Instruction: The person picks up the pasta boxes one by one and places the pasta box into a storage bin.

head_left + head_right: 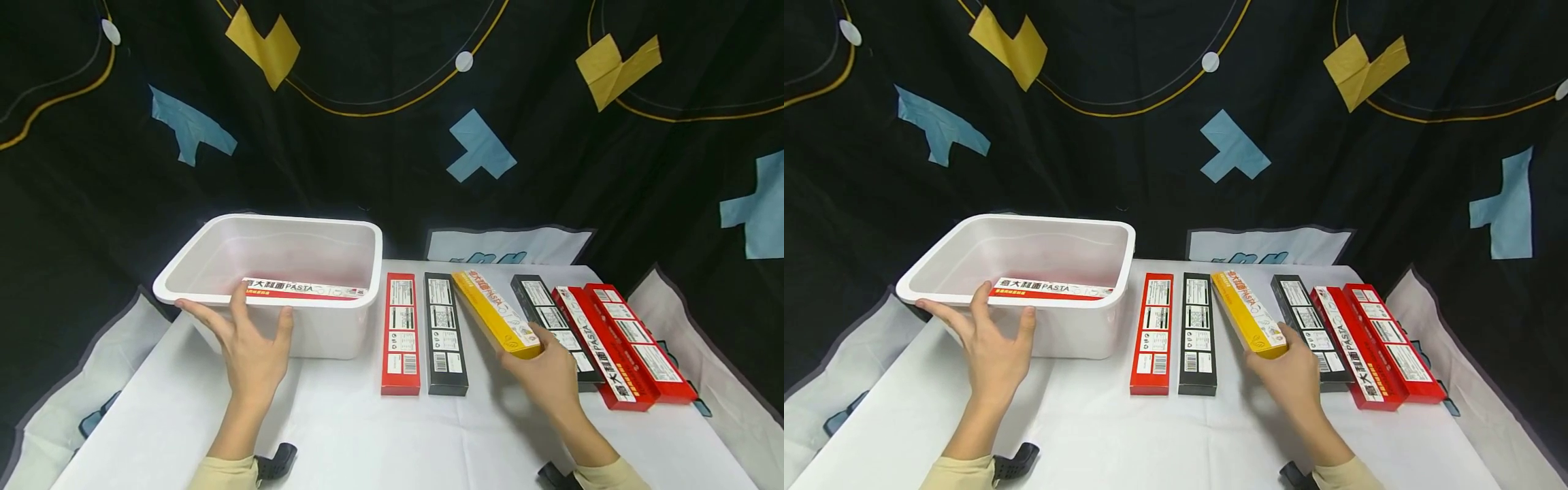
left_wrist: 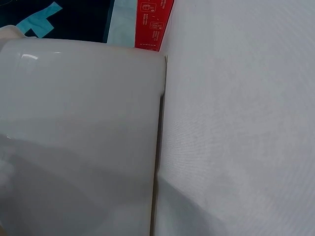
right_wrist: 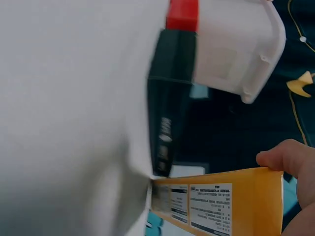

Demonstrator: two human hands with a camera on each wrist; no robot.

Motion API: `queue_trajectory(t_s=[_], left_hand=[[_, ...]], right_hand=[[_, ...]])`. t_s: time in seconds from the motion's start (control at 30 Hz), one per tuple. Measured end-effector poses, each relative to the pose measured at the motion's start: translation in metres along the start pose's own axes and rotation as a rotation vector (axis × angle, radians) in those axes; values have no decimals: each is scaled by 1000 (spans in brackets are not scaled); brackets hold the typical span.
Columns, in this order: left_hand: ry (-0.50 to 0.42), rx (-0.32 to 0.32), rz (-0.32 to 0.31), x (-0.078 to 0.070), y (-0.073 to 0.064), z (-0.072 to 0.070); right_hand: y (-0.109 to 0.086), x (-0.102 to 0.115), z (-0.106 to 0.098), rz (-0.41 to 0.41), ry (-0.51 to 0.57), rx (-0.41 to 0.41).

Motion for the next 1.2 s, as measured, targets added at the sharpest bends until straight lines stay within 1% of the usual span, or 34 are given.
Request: queue_trajectory(t_s=[0.13, 0.27, 0.4, 0.5, 0.67, 0.87, 0.93, 1.0, 1.1, 1.2], left_hand=[[10, 11, -5, -1, -1, 1], [10, 21, -13, -1, -1, 2], [7, 18, -12, -1, -2, 2], [7, 15, -10, 0, -3, 1], [17, 24, -22, 1, -4, 1], [18, 28, -28, 2, -4, 2], [18, 25, -27, 2, -3, 2], [18, 21, -25, 2, -3, 1], [18, 20, -23, 1, -2, 0], [18, 23, -27, 1, -1, 0]], right_hand=[[6, 6, -22, 17, 42, -66], [12, 11, -39, 46, 93, -71], [18, 15, -53, 75, 147, -82], [22, 16, -64, 107, 214, -97], [27, 21, -78, 142, 349, -99], [36, 37, -92, 154, 624, -80], [39, 44, -96, 150, 685, -71], [42, 52, -100, 131, 707, -72], [45, 65, -103, 95, 755, -72], [48, 80, -104, 40, 800, -78]])
Point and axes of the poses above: each hand's wrist, its own y-axis towards the middle knuckle, its own z-axis out of the palm, x = y × z, the point moved 9 cm from there along y, towards the middle knuckle, and after that the axes turned 10 degrees about -x, right-handed, at the moved point
